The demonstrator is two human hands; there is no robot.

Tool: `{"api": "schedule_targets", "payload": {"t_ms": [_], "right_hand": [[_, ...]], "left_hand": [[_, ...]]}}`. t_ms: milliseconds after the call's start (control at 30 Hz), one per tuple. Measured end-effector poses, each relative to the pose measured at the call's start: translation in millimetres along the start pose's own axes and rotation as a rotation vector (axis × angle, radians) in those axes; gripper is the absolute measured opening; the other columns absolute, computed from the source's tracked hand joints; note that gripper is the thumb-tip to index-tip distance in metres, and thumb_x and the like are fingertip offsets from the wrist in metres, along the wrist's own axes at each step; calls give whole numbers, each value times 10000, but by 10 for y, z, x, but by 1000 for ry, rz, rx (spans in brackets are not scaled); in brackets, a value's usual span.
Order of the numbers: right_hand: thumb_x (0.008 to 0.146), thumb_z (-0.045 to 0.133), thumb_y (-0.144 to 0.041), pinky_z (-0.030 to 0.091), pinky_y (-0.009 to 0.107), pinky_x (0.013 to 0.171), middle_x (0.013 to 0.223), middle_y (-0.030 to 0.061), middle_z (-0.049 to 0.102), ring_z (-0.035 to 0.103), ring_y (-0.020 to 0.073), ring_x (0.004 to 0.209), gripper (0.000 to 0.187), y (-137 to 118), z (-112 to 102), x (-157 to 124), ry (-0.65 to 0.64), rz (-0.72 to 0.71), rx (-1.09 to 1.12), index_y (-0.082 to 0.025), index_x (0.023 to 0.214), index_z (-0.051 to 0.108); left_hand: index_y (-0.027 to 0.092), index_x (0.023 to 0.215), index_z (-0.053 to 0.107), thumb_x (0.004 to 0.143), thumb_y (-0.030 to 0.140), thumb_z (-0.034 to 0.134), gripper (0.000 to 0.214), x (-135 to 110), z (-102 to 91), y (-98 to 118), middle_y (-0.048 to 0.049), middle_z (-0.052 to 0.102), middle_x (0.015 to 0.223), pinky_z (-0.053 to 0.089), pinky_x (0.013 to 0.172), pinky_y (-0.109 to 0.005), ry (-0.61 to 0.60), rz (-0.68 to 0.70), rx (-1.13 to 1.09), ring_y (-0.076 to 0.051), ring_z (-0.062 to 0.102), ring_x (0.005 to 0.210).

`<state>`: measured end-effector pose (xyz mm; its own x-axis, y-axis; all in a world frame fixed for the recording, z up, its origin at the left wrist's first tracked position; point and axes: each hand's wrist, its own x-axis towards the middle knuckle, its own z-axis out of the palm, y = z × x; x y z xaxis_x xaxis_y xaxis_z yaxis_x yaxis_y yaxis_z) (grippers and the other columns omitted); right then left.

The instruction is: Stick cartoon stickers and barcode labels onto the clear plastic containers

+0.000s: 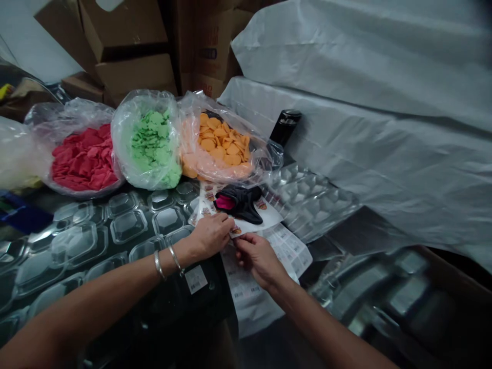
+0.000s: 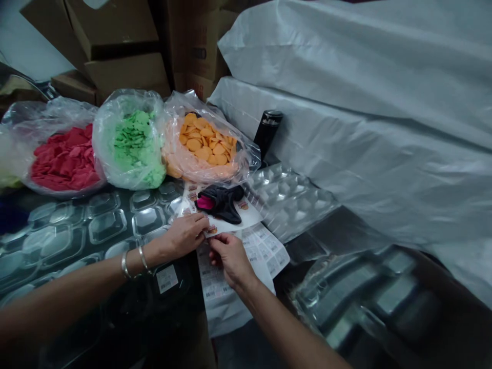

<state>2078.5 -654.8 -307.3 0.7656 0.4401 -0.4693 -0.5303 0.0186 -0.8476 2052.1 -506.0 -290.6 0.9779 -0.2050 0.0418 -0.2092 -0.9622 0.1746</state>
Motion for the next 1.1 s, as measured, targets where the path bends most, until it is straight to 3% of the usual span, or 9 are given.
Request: {"api": "schedule_targets", "payload": {"t_ms": [233, 433, 700, 967, 1100], "right_hand": [[478, 793, -442, 300, 187, 386, 495, -71, 483, 436, 72, 433, 406, 105, 66, -44, 59, -33, 103, -168, 641, 543], [505, 722, -292, 290, 188, 395, 451, -83, 459, 402, 66, 414, 244, 151, 134, -45, 112, -77, 130, -173, 622, 545], [549, 731, -315, 314, 201, 421, 508, -68, 492, 422, 75, 441, 247, 166, 108, -89, 40, -73, 163, -169, 667, 571], [519, 749, -262, 279, 191, 412, 471, -80, 455, 400, 68, 426, 253, 177, 127, -87, 52, -63, 206, -178, 603, 526], [552, 761, -403, 309, 204, 411, 581, -45, 529, 447, 82, 459, 331, 107, 81, -120, 33, -4, 249, -172, 682, 562]], "left_hand": [[150, 937, 567, 885, 126, 463, 119, -2, -44, 40, -84, 611, 956, 471, 737, -304, -60, 4, -6, -198, 584, 867], [140, 943, 568, 901, 131, 441, 134, -6, -56, 37, -99, 609, 949, 478, 725, -327, -65, 23, -17, -214, 594, 855], [150, 940, 577, 908, 146, 440, 141, -64, -33, 12, -83, 622, 917, 466, 694, -309, -20, 67, 11, -207, 601, 826], [153, 963, 584, 904, 128, 445, 153, -57, -43, 43, -77, 622, 910, 462, 682, -289, -45, 66, 27, -195, 595, 813], [142, 954, 591, 922, 141, 425, 169, -75, -46, 20, -84, 620, 911, 466, 701, -307, -23, 72, 24, -203, 593, 829]]}}
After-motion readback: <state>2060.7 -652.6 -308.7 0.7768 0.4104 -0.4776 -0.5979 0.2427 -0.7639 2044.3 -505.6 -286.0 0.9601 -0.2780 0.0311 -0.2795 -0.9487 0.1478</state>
